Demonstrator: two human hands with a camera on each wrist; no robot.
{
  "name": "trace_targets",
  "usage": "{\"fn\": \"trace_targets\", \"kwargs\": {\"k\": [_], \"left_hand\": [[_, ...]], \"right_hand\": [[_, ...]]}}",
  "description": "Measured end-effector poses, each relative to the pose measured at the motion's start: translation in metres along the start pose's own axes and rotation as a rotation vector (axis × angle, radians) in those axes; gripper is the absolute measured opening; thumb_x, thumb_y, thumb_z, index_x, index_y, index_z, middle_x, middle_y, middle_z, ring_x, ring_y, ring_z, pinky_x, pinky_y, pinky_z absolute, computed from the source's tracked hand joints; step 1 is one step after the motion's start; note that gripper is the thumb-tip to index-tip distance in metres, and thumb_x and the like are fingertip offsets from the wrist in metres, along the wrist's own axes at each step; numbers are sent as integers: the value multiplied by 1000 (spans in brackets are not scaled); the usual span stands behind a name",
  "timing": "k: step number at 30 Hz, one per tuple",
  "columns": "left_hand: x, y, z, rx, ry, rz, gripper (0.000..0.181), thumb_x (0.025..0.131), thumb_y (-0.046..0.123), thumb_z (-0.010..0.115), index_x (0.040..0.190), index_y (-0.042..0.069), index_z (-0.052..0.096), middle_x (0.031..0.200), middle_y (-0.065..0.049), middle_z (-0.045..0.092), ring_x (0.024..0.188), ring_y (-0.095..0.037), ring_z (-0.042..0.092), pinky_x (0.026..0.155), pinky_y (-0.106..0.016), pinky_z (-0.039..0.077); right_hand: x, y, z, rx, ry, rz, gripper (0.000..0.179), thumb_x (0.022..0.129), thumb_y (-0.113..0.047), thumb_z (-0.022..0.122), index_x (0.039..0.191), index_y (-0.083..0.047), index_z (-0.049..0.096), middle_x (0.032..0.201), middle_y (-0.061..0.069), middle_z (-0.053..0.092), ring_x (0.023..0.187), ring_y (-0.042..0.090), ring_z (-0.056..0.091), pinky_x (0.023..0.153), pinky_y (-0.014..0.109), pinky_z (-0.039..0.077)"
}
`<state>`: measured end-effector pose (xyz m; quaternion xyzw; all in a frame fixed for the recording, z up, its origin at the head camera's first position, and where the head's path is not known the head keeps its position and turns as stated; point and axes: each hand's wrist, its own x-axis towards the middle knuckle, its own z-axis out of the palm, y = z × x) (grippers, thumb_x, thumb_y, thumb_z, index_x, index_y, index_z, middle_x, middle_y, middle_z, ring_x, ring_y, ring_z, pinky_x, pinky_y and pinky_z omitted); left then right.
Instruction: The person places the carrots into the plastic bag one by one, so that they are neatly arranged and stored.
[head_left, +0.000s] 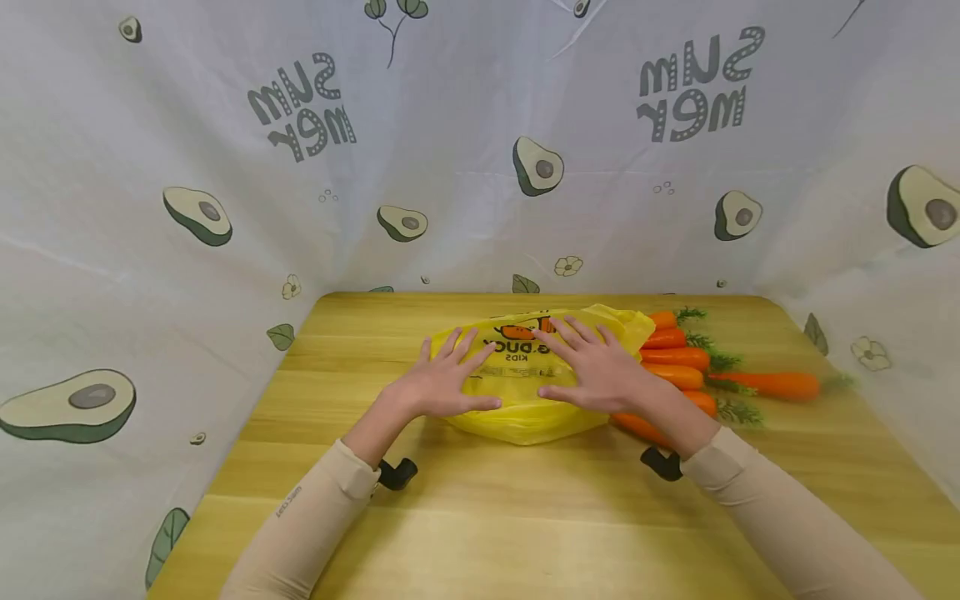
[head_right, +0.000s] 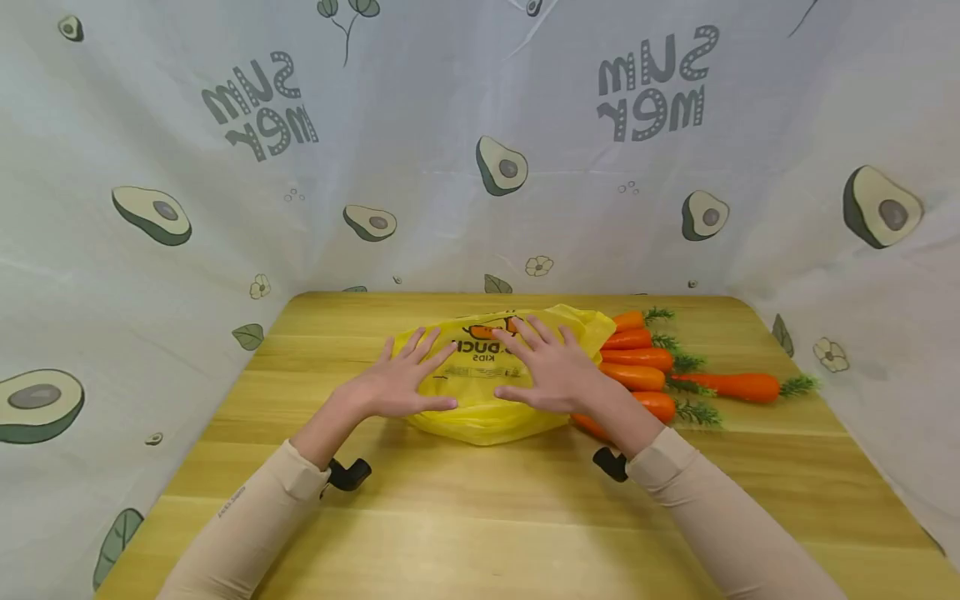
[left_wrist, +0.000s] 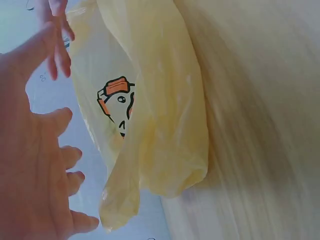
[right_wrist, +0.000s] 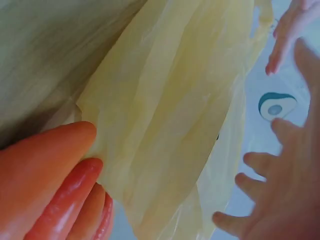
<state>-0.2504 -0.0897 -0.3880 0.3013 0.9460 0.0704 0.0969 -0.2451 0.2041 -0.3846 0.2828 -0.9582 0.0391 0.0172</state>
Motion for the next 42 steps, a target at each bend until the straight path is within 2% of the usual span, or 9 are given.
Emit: {"fn": "trace_targets", "kwargs": {"k": [4,6,11,15,20,28,35,40,42], "left_hand": [[2,-2,2,11,26,30,90,93,69,54,163,37,8,171,-6,-2,157,-31,-4,122,-65,5],[4,-3,4,30,49,45,87,94,63,57,163,34,14,171,-6,4,157,-29,3,123,-61,12],[8,-2,4,-13,139,64,72,97,49,63,157,18,37,164,-11,30,150,-31,32,120,-52,32],[11,-3,4,-53,165,50,64,98,42,65,151,12,48,155,-12,46,142,-32,45,115,-49,40],[14,-8,8,-50,147,11,60,98,40,65,149,12,50,152,-11,50,140,-31,48,114,-48,41],[18,-13,16,-41,72,-31,67,95,40,70,152,12,47,155,-12,45,142,-32,44,115,-49,40],[22,-16,21,-25,65,-2,71,90,41,75,150,14,49,155,-12,45,142,-33,43,117,-47,38],[24,-17,25,11,53,-4,73,88,46,76,149,16,51,153,-11,47,142,-33,43,117,-47,37],[24,-16,26,22,37,-1,74,87,46,76,149,16,51,153,-11,47,143,-32,42,118,-48,35]], "right_hand": [[-7,4,-6,86,92,0,77,95,-52,64,160,-24,32,162,14,36,148,39,33,114,69,26],[-13,7,-11,159,119,8,70,97,-45,65,158,-23,37,158,13,42,144,38,40,113,66,32],[-33,12,-20,351,192,10,55,100,-29,65,150,-18,49,150,13,52,137,40,46,108,65,39],[-50,20,-23,417,223,6,46,100,-24,64,145,-14,55,144,15,57,132,40,51,103,63,45],[-72,31,-26,411,204,13,44,99,-24,66,141,-11,59,138,14,62,124,38,59,95,59,52],[-105,50,-24,366,121,35,47,97,-27,68,139,-6,61,136,15,64,123,40,60,97,60,50],[-124,60,-20,356,60,52,53,97,-31,69,142,-7,57,138,17,61,108,32,66,87,55,54],[-133,65,-17,374,40,84,58,95,-35,71,144,-7,56,139,21,60,116,41,63,88,59,54],[-136,67,-15,393,27,105,61,94,-37,72,145,-9,54,138,20,61,114,39,65,86,57,55]]}}
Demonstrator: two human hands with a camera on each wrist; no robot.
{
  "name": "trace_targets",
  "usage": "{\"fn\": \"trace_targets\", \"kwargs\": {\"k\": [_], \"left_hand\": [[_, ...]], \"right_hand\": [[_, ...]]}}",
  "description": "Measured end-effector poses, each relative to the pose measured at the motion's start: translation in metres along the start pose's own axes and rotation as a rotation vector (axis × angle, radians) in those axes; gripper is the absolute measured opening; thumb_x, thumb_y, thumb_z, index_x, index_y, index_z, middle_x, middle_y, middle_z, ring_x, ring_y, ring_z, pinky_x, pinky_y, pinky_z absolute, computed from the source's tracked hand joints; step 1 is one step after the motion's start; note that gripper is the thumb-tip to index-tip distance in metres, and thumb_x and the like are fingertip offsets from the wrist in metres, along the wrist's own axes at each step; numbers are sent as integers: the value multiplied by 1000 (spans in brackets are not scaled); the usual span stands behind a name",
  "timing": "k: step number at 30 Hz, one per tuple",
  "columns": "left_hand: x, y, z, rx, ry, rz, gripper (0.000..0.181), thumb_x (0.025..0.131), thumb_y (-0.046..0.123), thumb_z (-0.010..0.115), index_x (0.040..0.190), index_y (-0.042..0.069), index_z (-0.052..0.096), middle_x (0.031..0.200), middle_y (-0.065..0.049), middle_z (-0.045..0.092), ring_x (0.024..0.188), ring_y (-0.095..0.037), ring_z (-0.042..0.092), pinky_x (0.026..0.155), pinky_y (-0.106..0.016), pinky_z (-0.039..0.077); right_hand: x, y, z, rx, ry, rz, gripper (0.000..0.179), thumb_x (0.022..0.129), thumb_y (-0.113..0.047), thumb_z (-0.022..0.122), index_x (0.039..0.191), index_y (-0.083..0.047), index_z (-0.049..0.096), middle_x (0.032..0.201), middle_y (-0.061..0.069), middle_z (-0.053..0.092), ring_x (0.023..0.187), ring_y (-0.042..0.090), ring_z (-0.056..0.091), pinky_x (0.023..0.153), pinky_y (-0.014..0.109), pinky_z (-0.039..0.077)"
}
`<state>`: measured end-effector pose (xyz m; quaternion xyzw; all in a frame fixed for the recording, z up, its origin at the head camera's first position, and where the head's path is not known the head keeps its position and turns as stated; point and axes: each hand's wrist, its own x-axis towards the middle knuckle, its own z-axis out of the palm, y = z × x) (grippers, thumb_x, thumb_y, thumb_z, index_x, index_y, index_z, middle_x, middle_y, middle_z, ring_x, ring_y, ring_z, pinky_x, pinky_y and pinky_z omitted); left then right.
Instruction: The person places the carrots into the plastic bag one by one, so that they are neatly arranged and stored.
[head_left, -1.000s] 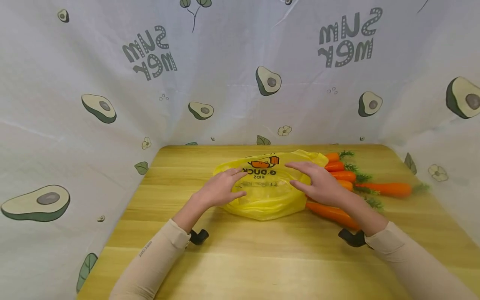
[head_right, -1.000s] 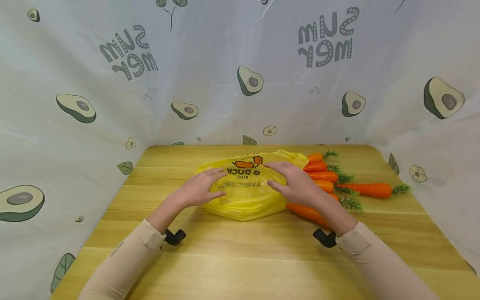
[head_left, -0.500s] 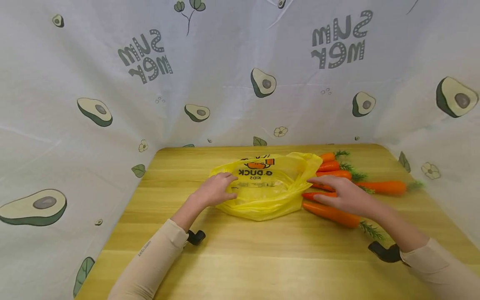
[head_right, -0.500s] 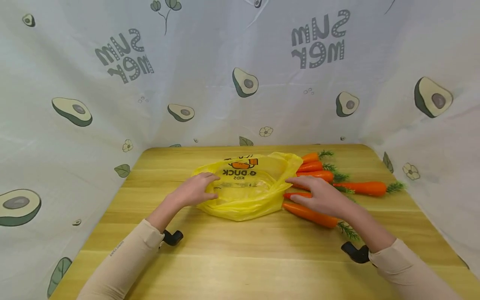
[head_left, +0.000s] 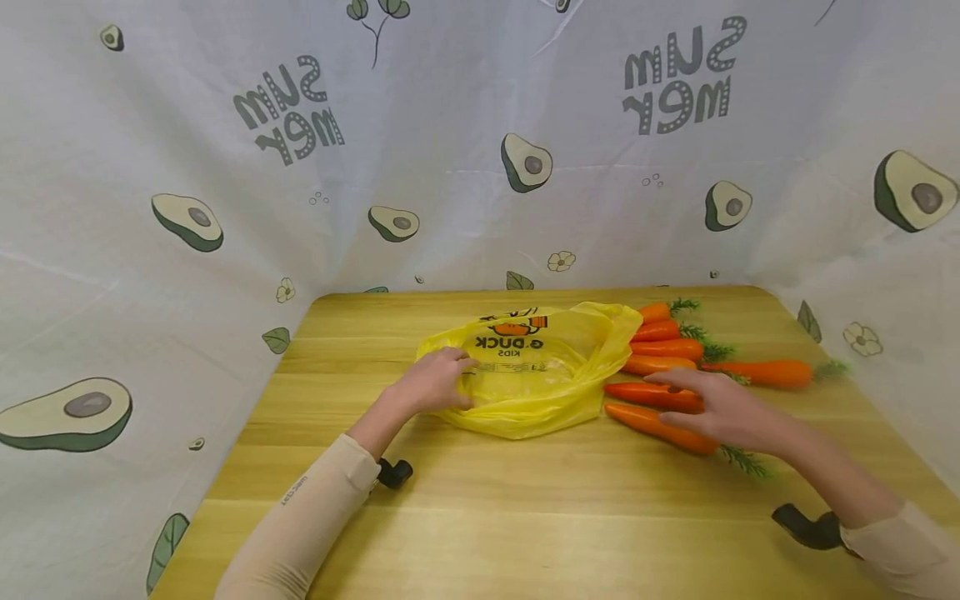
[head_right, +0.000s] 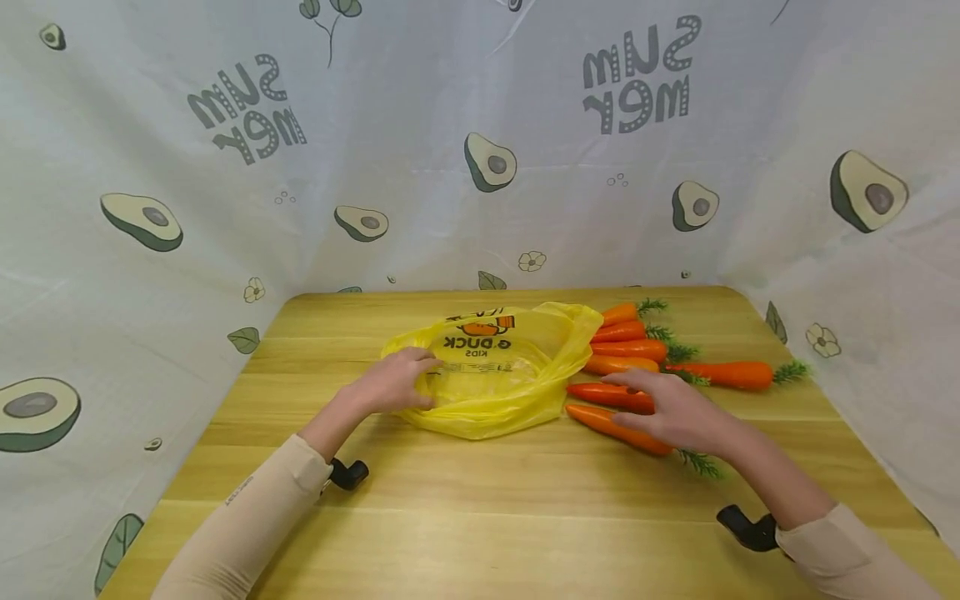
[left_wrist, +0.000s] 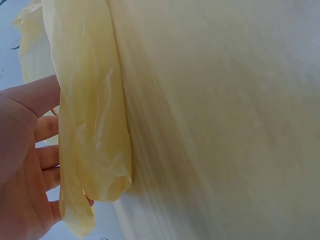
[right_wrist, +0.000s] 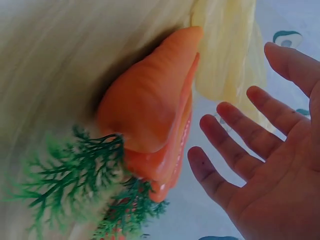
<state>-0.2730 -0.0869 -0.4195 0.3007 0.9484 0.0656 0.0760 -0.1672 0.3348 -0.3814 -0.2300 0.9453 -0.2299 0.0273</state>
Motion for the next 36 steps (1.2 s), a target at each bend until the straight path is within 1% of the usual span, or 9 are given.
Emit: {"fn": "trace_targets", "kwargs": {"k": [5,10,14,18,23,26,31,33,36], "left_hand": [[1,0,2,17,-40,12,75,88,46,76,151,16,49,153,-11,46,144,-32,40,118,-50,35],[3,0,5,-5,-63,2,75,88,45,75,152,19,47,155,-11,45,145,-32,39,117,-50,36],[4,-1,6,-17,-74,-6,74,89,45,75,153,20,47,156,-11,43,146,-31,37,118,-51,35],[5,0,5,-28,-88,-15,74,89,44,74,153,20,46,157,-10,42,147,-31,37,118,-50,34],[6,0,5,-39,-106,-30,75,90,44,74,154,20,45,159,-10,39,147,-31,37,118,-50,35],[6,1,5,-53,-113,-38,74,90,43,75,154,21,45,159,-11,38,147,-32,37,118,-50,35],[6,1,6,-67,-117,-42,74,89,43,75,154,21,45,159,-11,38,146,-32,38,117,-50,36],[7,0,7,-68,-119,-46,75,89,43,75,154,22,44,160,-10,38,146,-32,39,117,-49,37],[8,-2,10,-73,-118,-49,75,90,44,75,154,23,44,160,-9,37,145,-31,39,116,-48,38]], "right_hand": [[-9,5,1,5,-14,49,63,93,-43,72,144,-9,56,138,20,61,117,42,62,87,59,54],[-15,11,5,-13,-1,47,58,92,-43,73,138,-9,62,137,23,60,120,47,58,87,61,52],[-18,15,8,-21,20,27,55,90,-40,75,136,-11,64,134,21,63,115,41,62,83,54,54],[-21,19,11,-14,19,28,57,89,-39,77,137,-13,63,133,20,63,109,35,64,77,47,54],[-24,25,15,-28,27,8,58,86,-34,80,136,-11,63,132,16,66,111,37,64,79,45,56],[-25,28,18,-39,32,15,59,85,-34,81,136,-11,63,131,14,67,110,34,64,79,40,56],[-26,32,22,-31,16,56,59,84,-35,82,136,-12,63,132,18,65,114,37,62,84,48,54],[-26,33,24,-20,14,54,59,84,-34,82,135,-10,63,131,20,65,117,44,61,88,57,52],[-25,34,25,-24,19,52,60,83,-33,83,135,-9,64,132,21,65,118,46,60,92,62,49]]}}
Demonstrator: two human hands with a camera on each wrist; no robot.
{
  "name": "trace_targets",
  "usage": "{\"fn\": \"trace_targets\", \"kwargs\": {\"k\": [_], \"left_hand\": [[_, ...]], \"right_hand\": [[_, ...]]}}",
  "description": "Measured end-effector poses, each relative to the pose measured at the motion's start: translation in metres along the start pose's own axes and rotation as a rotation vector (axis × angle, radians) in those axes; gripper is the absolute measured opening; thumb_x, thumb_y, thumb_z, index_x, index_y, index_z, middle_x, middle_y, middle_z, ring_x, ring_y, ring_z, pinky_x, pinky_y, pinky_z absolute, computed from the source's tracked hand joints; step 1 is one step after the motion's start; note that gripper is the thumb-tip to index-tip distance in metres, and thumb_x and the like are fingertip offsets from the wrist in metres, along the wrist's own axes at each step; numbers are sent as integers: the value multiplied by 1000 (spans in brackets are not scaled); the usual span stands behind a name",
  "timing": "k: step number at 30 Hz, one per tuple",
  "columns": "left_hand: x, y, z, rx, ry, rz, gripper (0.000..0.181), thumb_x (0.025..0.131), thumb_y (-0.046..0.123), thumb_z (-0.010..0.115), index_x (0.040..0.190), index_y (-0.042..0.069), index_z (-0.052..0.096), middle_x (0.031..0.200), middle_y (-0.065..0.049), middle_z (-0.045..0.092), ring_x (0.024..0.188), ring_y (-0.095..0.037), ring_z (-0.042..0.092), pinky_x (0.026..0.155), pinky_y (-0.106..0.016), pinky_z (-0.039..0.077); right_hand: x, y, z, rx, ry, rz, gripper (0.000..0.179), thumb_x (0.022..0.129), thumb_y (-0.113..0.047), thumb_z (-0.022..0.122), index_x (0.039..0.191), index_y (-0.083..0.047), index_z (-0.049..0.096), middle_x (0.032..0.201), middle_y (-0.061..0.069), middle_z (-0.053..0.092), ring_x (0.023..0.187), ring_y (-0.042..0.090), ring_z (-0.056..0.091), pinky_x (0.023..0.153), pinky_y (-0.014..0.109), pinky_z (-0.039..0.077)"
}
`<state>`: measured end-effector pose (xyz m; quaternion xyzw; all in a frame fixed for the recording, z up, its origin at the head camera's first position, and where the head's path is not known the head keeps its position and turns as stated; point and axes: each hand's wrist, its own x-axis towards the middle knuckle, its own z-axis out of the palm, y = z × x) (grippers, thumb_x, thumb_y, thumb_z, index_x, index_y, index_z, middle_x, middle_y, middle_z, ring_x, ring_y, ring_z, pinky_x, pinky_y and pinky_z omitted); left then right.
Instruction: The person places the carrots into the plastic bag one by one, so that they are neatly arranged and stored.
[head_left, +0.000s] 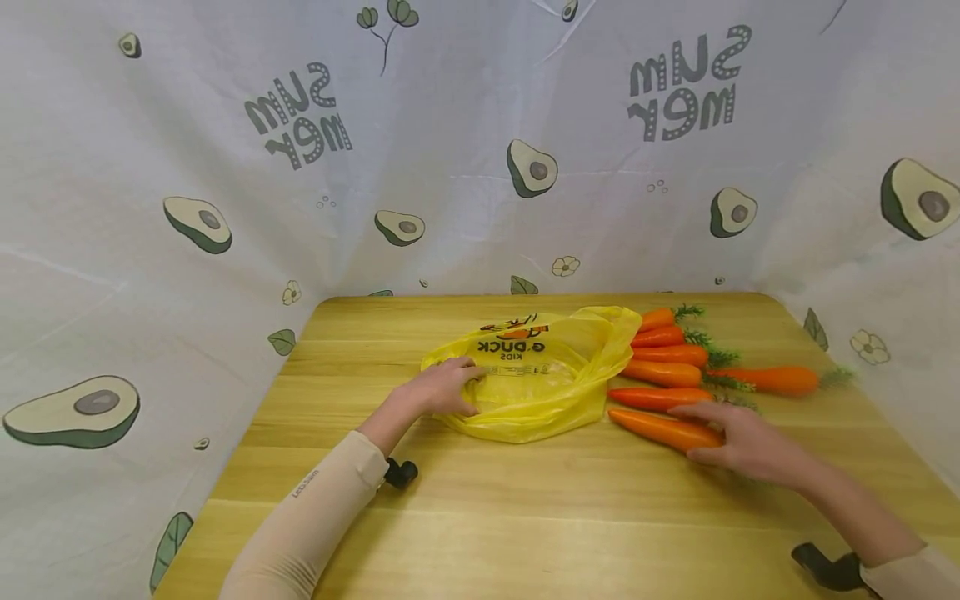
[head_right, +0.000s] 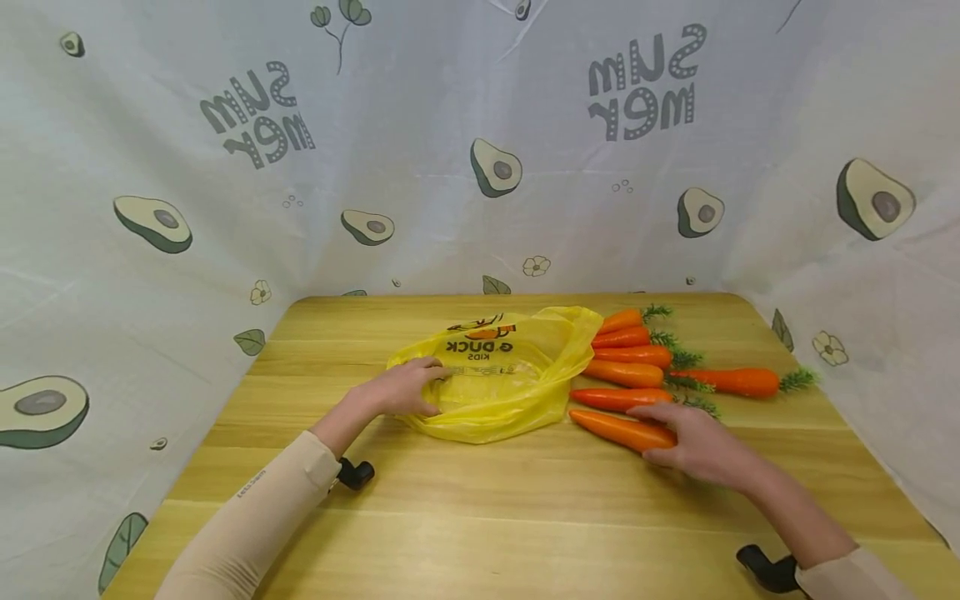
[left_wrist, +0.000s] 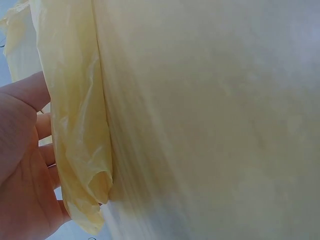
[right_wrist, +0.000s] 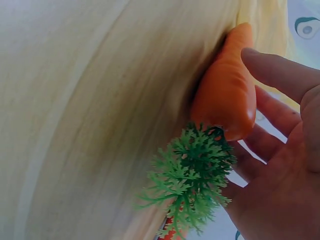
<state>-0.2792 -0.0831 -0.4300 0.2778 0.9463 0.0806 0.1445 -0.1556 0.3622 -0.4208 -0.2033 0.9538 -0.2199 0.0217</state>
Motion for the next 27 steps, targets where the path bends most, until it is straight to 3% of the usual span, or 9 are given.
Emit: {"fn": "trace_targets", "kwargs": {"k": [10,14,18,22,27], "left_hand": [[3,-1,3,-33,6,-13,75,89,42,75,155,23,43,160,-9,36,145,-32,40,117,-48,37],[2,0,5,-27,6,-11,76,89,43,76,155,23,43,160,-9,37,144,-31,41,117,-46,38],[0,3,12,-23,5,-1,76,89,43,76,154,22,44,159,-9,38,142,-30,43,115,-45,40],[-3,5,14,-12,10,1,75,89,43,76,154,21,45,158,-8,40,141,-29,45,114,-44,41],[-1,3,7,18,36,2,74,89,43,76,153,20,46,157,-8,41,142,-29,44,115,-44,41]], "right_hand": [[-1,6,5,-8,-5,-2,59,83,-30,83,133,-5,64,130,24,64,115,51,59,91,67,47],[-4,8,3,-10,-14,8,62,82,-34,83,134,-5,63,130,22,65,114,46,61,88,55,54],[-13,14,2,6,-44,18,64,83,-37,82,134,-5,63,127,18,67,108,23,65,77,32,56],[-19,20,2,34,-72,26,61,84,-38,80,135,-8,63,127,16,67,103,4,59,74,27,54],[-14,22,2,7,-46,5,59,84,-38,80,135,-13,64,131,15,66,110,20,62,78,30,55]]}}
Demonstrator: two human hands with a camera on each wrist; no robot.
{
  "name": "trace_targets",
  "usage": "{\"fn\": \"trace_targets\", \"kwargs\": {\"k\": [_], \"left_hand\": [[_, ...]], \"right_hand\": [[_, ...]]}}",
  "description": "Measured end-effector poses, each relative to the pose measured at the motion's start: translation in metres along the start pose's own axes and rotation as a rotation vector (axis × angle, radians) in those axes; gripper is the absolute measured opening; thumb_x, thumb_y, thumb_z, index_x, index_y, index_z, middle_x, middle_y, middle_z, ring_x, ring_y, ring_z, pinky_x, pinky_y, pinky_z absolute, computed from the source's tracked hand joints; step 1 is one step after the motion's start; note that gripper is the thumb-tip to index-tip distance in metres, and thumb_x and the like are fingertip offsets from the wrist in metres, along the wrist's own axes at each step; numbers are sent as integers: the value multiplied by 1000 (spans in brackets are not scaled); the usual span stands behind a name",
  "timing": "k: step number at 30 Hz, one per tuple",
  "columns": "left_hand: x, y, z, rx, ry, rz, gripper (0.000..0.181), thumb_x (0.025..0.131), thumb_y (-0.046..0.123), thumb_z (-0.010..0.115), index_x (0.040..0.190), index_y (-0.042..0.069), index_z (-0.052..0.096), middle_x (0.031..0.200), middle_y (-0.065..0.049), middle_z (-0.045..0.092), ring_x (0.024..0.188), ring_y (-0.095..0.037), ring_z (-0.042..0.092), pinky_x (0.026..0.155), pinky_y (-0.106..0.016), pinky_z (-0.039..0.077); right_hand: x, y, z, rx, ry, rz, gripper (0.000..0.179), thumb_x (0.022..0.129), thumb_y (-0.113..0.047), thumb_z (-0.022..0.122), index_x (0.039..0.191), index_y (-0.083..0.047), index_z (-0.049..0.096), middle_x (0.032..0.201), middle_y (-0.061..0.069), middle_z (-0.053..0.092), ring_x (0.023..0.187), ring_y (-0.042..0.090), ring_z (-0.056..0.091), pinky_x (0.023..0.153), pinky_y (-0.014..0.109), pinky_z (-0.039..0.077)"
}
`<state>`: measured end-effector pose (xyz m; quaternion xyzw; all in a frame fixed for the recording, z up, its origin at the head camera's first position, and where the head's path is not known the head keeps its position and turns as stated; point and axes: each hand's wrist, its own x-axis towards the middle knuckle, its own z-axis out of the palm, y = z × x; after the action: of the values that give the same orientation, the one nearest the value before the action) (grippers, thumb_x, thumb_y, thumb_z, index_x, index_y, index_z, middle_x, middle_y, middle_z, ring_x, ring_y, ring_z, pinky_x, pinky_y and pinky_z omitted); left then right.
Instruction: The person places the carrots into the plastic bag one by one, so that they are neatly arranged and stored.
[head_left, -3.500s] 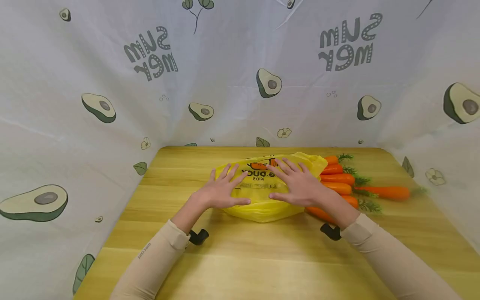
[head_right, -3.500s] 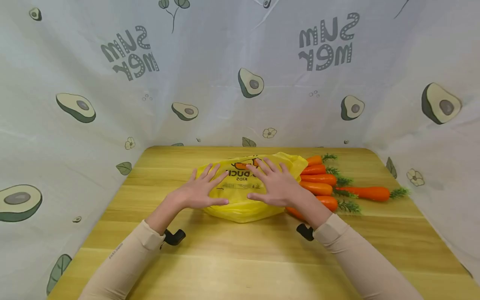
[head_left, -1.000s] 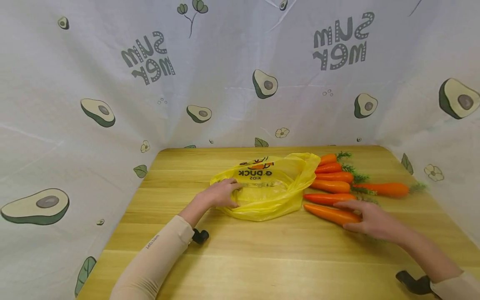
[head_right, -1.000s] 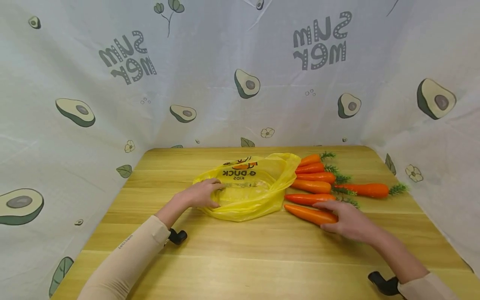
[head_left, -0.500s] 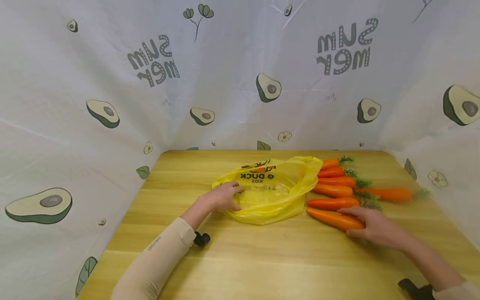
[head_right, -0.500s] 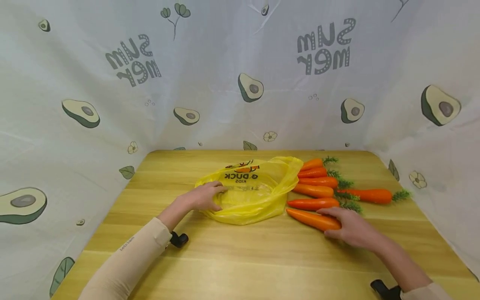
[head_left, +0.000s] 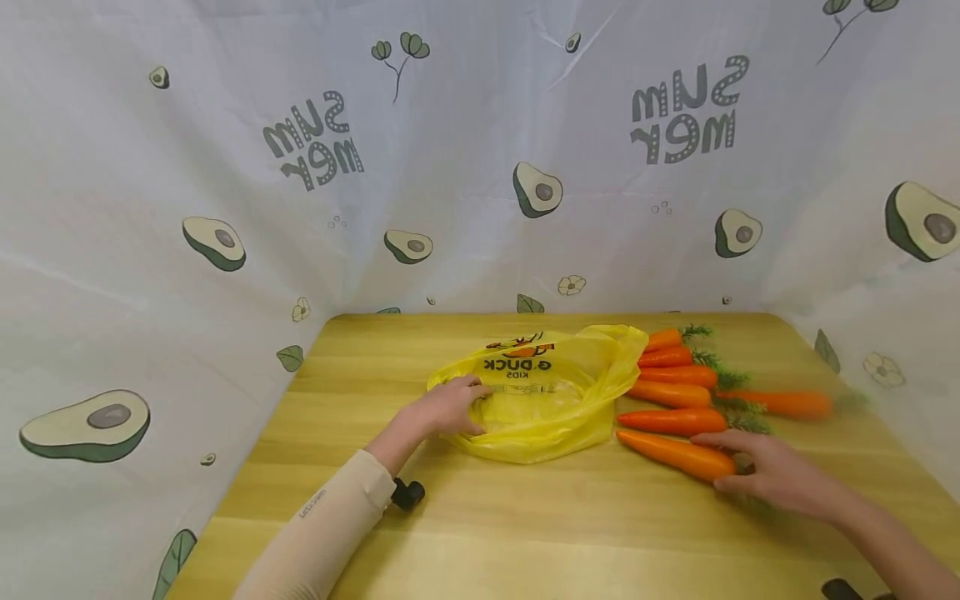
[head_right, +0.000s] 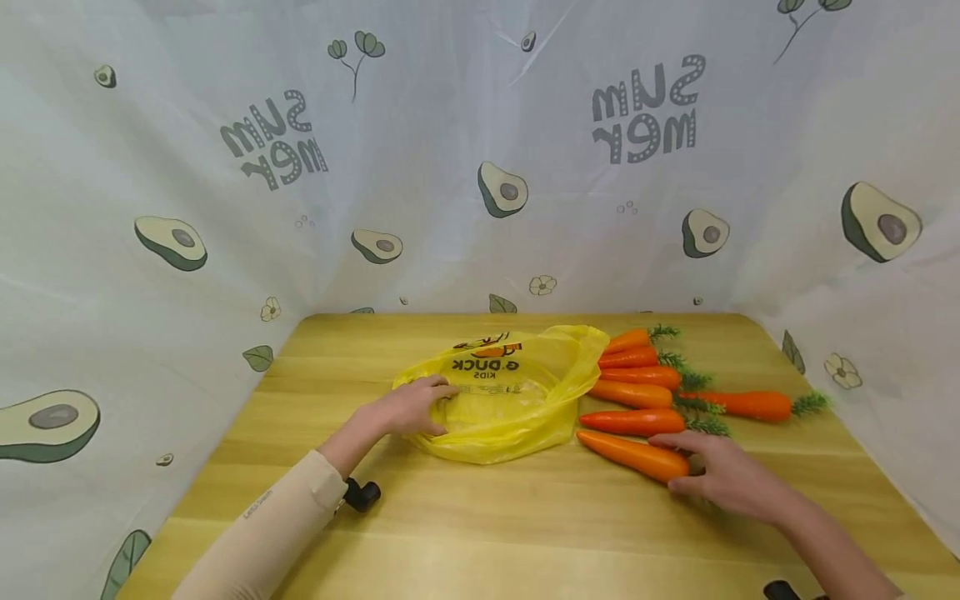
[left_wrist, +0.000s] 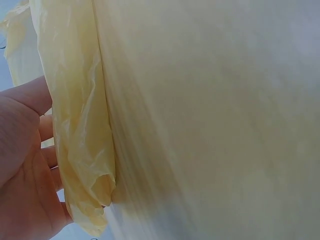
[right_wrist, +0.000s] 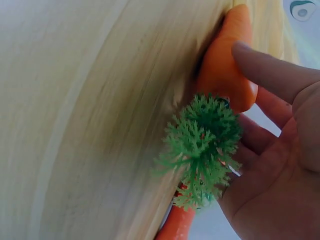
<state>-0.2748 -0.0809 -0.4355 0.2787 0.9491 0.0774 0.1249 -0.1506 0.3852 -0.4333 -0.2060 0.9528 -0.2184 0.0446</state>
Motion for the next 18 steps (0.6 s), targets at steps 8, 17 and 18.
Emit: {"fn": "trace_targets", "kwargs": {"k": [8,17,18], "left_hand": [[2,0,0,-19,-9,-4,75,89,42,76,154,20,45,159,-9,39,142,-30,43,115,-45,41],[-1,-1,1,-22,-1,21,74,90,41,75,154,19,45,158,-11,39,142,-30,44,115,-44,40],[-1,-2,1,-14,2,23,74,90,42,75,154,19,45,158,-11,39,142,-30,44,115,-44,40]], "right_hand": [[0,0,-1,-41,22,-16,56,85,-37,80,134,-15,65,129,14,67,109,23,63,81,32,56],[-3,-4,0,-61,20,-39,55,87,-35,77,135,-13,64,129,14,68,113,40,63,84,39,57],[-2,-4,0,-65,25,-38,54,87,-35,78,135,-13,64,129,14,68,113,39,63,84,40,57]]}}
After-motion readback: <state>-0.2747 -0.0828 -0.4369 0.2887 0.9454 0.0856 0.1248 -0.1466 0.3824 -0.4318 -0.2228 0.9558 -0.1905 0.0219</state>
